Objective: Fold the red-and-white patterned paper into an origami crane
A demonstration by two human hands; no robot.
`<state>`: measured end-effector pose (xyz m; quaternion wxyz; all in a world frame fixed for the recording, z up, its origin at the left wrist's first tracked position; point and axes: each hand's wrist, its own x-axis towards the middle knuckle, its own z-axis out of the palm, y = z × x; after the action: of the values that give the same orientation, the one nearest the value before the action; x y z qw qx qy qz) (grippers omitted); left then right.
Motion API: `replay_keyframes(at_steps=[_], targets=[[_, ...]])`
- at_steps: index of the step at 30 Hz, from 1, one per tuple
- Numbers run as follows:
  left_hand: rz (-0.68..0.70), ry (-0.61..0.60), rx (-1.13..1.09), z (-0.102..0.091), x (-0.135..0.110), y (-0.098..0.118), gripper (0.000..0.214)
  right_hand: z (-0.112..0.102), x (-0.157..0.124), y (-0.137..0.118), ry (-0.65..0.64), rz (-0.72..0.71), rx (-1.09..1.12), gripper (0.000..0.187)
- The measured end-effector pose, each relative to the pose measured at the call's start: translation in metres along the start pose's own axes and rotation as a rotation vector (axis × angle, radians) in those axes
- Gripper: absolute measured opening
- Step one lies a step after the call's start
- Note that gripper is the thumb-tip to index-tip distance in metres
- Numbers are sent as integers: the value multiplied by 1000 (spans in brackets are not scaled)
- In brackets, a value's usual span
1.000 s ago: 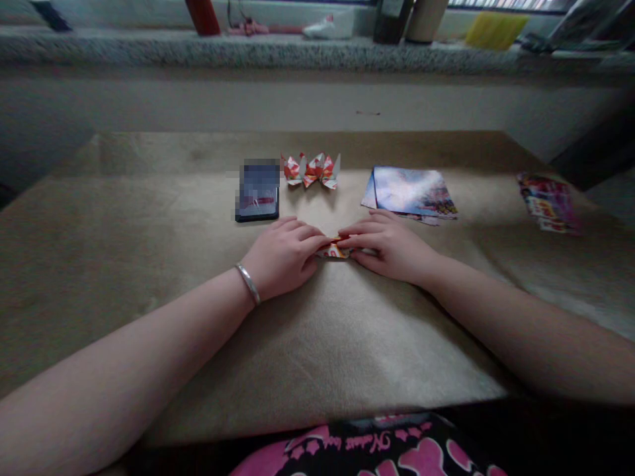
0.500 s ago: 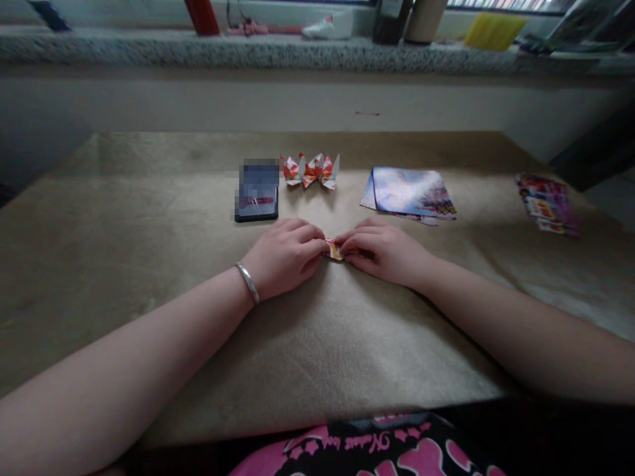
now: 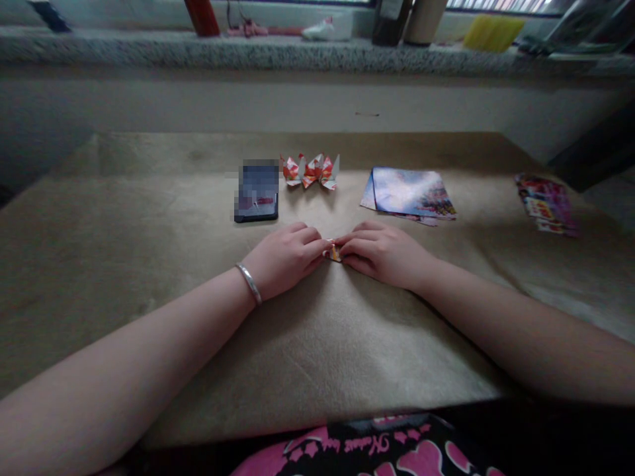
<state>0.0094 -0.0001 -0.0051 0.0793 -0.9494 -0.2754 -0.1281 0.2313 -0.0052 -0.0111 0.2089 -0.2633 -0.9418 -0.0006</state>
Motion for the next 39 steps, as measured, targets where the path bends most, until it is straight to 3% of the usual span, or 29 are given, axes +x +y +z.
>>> replay_keyframes(at_steps=[6, 13, 26, 33, 39], targets=[[66, -10, 46, -5, -2, 0, 23, 0, 0, -5, 8, 25, 28, 19], [30, 3, 13, -4, -2, 2, 25, -1, 1, -5, -9, 11, 15, 20], [55, -58, 191, -8, 0, 8, 16, -1, 5, -10, -52, 37, -17, 20], [21, -26, 153, -6, 2, 9, 25, 2, 6, -8, -44, 49, -53, 23], [-57, -8, 76, -4, 2, 7, 28, 5, 6, -8, 28, 221, 134, 14]])
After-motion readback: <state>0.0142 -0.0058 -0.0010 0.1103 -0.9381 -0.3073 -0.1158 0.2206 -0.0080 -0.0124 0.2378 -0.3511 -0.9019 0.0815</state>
